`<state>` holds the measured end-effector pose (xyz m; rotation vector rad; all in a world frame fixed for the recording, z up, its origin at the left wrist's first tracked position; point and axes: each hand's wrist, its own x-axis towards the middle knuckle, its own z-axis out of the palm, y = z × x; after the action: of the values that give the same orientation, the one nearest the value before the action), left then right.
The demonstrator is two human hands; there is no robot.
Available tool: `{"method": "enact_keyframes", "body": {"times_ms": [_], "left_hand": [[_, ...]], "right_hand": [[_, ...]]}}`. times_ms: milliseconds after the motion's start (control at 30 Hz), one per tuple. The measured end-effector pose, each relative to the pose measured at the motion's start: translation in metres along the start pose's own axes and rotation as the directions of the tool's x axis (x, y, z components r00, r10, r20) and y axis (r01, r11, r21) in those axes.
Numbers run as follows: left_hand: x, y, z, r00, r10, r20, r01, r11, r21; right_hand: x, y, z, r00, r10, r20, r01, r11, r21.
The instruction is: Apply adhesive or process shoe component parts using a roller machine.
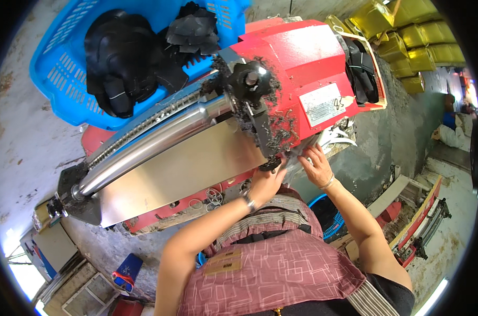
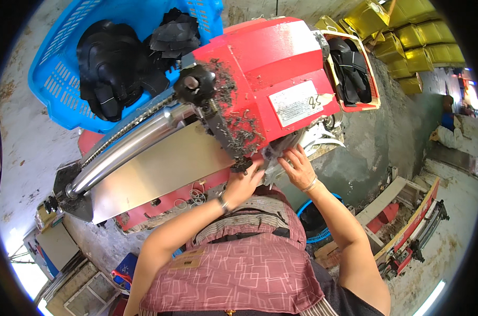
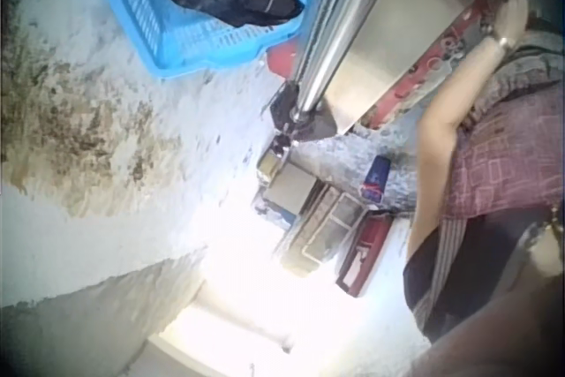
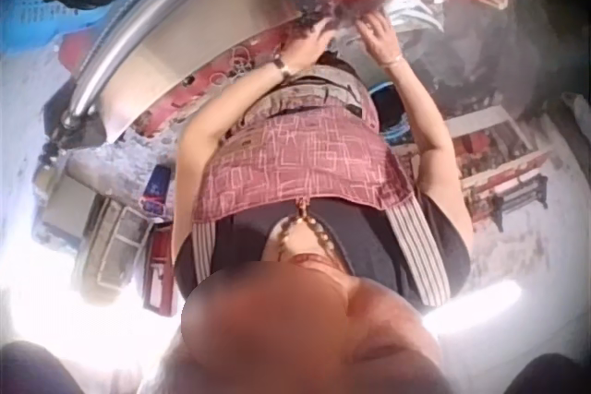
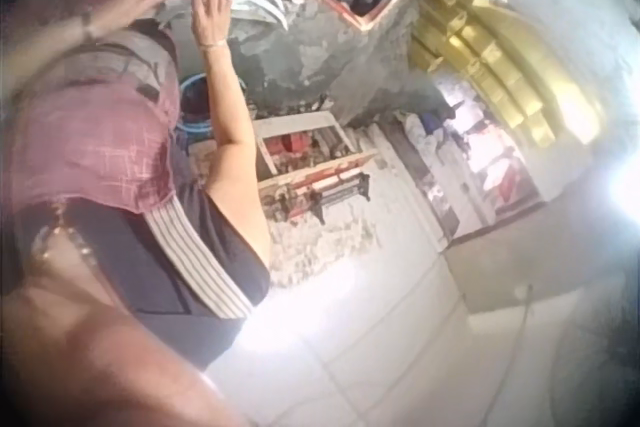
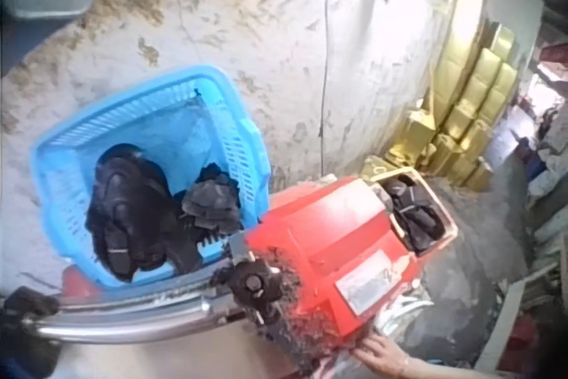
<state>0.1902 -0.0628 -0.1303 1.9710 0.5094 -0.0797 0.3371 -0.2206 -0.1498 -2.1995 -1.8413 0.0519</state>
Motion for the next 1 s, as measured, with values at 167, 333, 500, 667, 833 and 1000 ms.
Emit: {"method": "enact_keyframes", "body": {"times_ms": [167, 333, 500, 667, 833, 1000], "left_hand": [[0.066, -0.036, 0.063, 0.894, 0.290, -0.341, -0.197, 0.939, 0.283], [-0.013, -0.045, 0.010, 0.986, 0.037, -0.162, -0.006, 0.982, 0.190], [-0.089, -0.088, -0.044, 0.939, -0.177, -0.296, 0.211, 0.974, 0.085], [-0.106, -0.056, -0.041, 0.895, 0.077, -0.440, 0.082, 0.940, 0.330], [-0.072, -0.068, -0.032, 0.875, -0.066, -0.480, 0.272, 0.887, 0.374], [-0.101, -0.084, -0.042, 0.951, 0.091, -0.295, 0.078, 0.855, 0.513]], "right_hand": [[-0.007, 0.004, 0.016, 0.995, 0.043, -0.092, -0.034, 0.995, 0.098], [-0.002, 0.010, 0.022, 0.995, 0.093, -0.045, -0.087, 0.988, 0.131], [0.030, -0.009, -0.003, 0.994, 0.062, -0.093, -0.062, 0.998, 0.003], [0.048, -0.054, 0.004, 0.968, -0.250, 0.018, 0.219, 0.879, 0.423], [0.076, -0.109, 0.071, 0.989, -0.081, 0.120, 0.041, 0.951, 0.308], [0.077, -0.105, 0.070, 0.982, -0.171, 0.081, 0.127, 0.914, 0.386]]}}
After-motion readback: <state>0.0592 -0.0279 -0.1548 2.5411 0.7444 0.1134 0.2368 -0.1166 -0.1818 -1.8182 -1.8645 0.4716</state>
